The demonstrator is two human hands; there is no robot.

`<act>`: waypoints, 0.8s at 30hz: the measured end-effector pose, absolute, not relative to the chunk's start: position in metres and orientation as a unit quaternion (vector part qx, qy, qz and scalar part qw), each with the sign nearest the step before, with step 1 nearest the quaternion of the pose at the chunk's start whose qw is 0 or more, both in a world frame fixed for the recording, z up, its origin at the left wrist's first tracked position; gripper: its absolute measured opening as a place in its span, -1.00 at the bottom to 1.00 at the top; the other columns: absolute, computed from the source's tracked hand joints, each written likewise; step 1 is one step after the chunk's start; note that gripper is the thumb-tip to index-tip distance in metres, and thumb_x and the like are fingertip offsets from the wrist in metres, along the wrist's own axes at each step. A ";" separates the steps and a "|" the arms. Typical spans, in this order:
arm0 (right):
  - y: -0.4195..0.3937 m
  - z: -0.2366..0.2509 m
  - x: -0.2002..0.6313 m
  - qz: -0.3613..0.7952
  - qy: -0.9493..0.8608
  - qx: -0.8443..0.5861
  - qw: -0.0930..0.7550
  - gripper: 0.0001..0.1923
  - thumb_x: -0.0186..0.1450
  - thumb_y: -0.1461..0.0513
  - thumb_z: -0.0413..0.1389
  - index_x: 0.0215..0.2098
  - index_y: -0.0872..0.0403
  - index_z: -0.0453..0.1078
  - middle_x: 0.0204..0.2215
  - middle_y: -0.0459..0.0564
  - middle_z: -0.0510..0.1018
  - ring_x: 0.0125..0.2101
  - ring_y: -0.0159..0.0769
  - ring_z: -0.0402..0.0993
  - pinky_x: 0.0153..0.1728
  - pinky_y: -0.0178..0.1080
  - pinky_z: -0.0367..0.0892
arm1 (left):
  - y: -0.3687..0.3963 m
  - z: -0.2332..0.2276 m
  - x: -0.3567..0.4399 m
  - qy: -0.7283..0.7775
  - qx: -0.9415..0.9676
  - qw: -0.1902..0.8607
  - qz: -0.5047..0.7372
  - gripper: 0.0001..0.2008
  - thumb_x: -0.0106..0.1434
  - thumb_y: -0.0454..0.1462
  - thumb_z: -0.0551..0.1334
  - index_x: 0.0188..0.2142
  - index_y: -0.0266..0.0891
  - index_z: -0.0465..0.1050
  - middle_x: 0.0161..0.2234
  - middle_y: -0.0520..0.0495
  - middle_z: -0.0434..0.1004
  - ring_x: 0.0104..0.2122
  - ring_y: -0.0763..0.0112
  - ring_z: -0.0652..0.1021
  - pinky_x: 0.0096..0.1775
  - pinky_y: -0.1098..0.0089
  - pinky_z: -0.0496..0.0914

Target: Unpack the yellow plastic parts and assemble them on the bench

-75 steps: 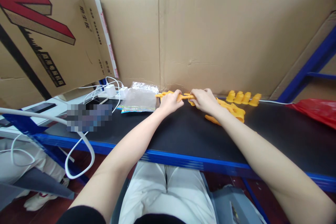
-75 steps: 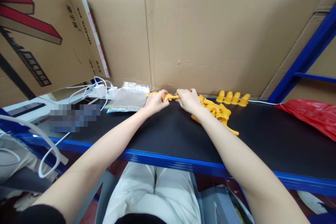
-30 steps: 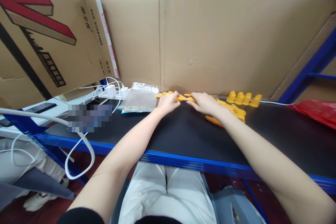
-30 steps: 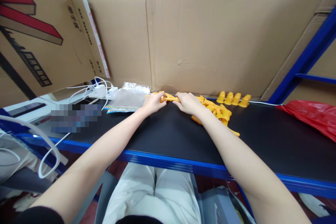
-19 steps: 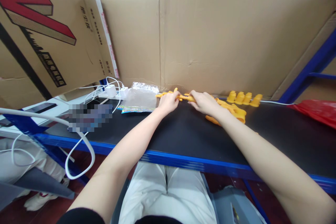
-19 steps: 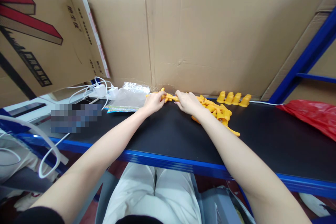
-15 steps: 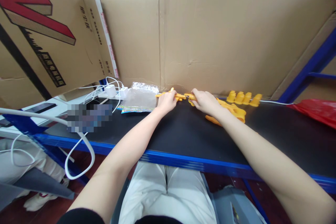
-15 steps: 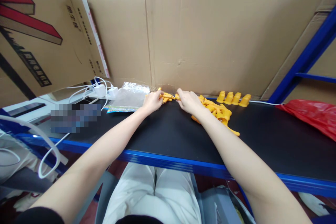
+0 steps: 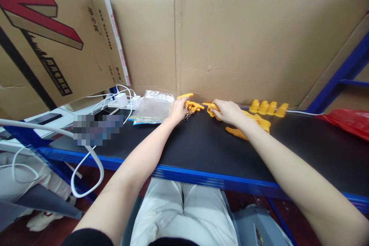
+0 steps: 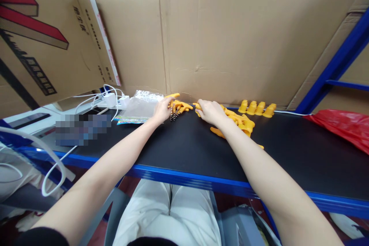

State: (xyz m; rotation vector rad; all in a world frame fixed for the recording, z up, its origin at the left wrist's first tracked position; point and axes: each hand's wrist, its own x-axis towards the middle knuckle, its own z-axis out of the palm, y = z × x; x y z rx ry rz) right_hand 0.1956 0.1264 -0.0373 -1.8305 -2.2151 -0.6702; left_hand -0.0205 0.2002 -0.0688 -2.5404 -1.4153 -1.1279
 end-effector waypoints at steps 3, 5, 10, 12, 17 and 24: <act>0.127 -0.038 0.196 -0.222 -0.749 -0.618 0.092 -0.75 0.35 0.10 -0.08 -0.17 0.07 0.32 -0.25 0.09 0.56 -0.33 -0.16 0.47 -0.42 -0.25 0.10 | 0.201 -0.076 -0.017 -0.397 -0.856 0.025 -0.330 -0.56 0.33 -0.25 0.05 0.20 -0.13 0.18 0.14 -0.16 0.33 0.11 0.27 0.36 0.06 0.25 0.28; 0.127 -0.039 0.197 -0.218 -0.752 -0.616 0.091 -0.75 0.35 0.10 -0.08 -0.18 0.07 0.32 -0.25 0.08 0.57 -0.33 -0.17 0.47 -0.42 -0.25 0.10 | 0.201 -0.081 -0.015 -0.392 -0.872 0.033 -0.293 -0.51 0.34 -0.22 0.05 0.25 -0.12 0.09 0.23 -0.17 0.20 0.19 0.22 0.26 0.11 0.15 0.21; 0.125 -0.037 0.195 -0.210 -0.756 -0.613 0.089 -0.76 0.35 0.11 -0.08 -0.18 0.07 0.33 -0.23 0.08 0.56 -0.33 -0.18 0.47 -0.41 -0.25 0.11 | 0.205 -0.091 -0.014 -0.426 -0.877 0.033 -0.218 -0.55 0.38 -0.19 -0.03 0.24 -0.06 0.10 0.29 -0.10 0.09 0.25 0.25 0.17 0.17 0.07 0.10; 0.123 -0.036 0.193 -0.207 -0.757 -0.613 0.087 -0.76 0.35 0.11 -0.07 -0.18 0.07 0.33 -0.22 0.08 0.56 -0.32 -0.17 0.47 -0.40 -0.25 0.12 | 0.206 -0.091 -0.015 -0.447 -0.871 0.034 -0.203 -0.57 0.38 -0.16 -0.06 0.23 -0.04 0.13 0.29 -0.09 0.10 0.25 0.26 0.17 0.18 0.09 0.08; 0.123 -0.038 0.193 -0.207 -0.762 -0.607 0.087 -0.76 0.34 0.12 -0.06 -0.14 0.06 0.34 -0.20 0.08 0.56 -0.32 -0.18 0.47 -0.38 -0.25 0.16 | 0.204 -0.089 -0.016 -0.476 -0.856 0.039 -0.196 -0.54 0.39 -0.10 -0.12 0.25 -0.04 0.09 0.28 -0.11 0.11 0.24 0.20 0.18 0.17 0.07 0.11; 0.128 -0.040 0.198 -0.195 -0.764 -0.606 0.109 -0.73 0.34 0.11 -0.05 -0.14 0.07 0.37 -0.24 0.09 0.54 -0.32 -0.18 0.45 -0.35 -0.23 0.18 | 0.204 -0.091 -0.014 -0.460 -0.865 0.045 -0.196 -0.59 0.38 -0.13 -0.10 0.18 -0.01 0.22 0.27 -0.10 0.13 0.19 0.16 0.26 0.13 0.06 0.17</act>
